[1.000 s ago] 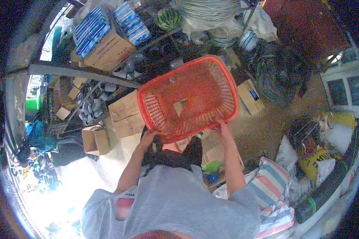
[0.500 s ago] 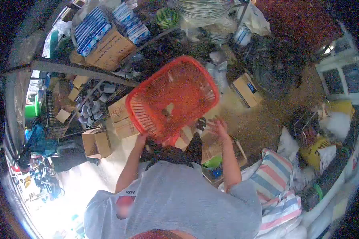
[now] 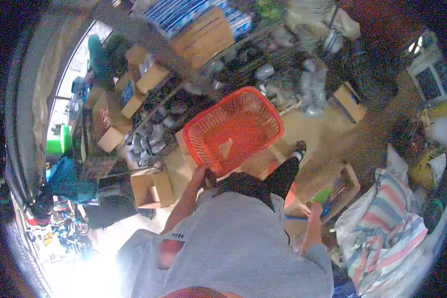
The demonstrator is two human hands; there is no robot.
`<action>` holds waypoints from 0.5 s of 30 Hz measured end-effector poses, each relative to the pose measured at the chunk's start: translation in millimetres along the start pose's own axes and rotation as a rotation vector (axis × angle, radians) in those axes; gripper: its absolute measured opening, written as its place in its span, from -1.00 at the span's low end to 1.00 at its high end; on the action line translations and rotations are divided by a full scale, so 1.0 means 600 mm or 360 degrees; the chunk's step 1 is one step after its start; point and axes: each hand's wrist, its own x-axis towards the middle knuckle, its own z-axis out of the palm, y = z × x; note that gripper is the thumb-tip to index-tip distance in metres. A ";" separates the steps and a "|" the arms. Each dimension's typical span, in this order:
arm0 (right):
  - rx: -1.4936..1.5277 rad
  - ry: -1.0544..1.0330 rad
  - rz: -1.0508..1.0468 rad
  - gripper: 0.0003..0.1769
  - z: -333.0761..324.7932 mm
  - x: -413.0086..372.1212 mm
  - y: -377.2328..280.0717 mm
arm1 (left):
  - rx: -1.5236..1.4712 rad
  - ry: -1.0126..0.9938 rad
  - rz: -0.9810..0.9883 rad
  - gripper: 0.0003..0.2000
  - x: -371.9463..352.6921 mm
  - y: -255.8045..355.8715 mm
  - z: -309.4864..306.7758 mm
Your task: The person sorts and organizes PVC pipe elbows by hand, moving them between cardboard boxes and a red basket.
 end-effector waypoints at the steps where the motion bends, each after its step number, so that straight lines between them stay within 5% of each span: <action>1: 0.0203 -0.0682 -0.0017 -0.45 0.026 -0.064 0.033 | -0.0047 0.0074 -0.0145 -0.57 -0.018 -0.025 -0.031; 2: -0.0300 -0.0106 -0.0026 -0.50 0.135 -0.142 0.064 | -0.0068 0.0085 -0.0175 -0.57 -0.032 -0.062 -0.069; 3: 0.0282 -0.0744 0.0372 -0.49 0.121 -0.126 0.140 | -0.0100 0.0138 -0.0277 -0.58 -0.030 -0.088 -0.105; 8: -0.0626 -0.0363 0.0165 -0.50 0.173 -0.282 0.356 | -0.0860 -0.0061 -0.0342 -0.64 0.009 -0.380 -0.324; 9: -0.0673 -0.0367 0.0167 -0.50 0.177 -0.305 0.377 | -0.0534 0.0157 -0.0589 -0.63 0.042 -0.453 -0.372; 12: -0.0759 -0.0409 0.0241 -0.50 0.191 -0.345 0.418 | -0.0969 -0.0083 -0.0633 -0.38 -0.014 -0.515 -0.450; 15: -0.0785 -0.0467 0.0362 -0.49 0.207 -0.315 0.433 | -0.0787 -0.0213 -0.0574 -0.12 -0.116 -0.442 -0.470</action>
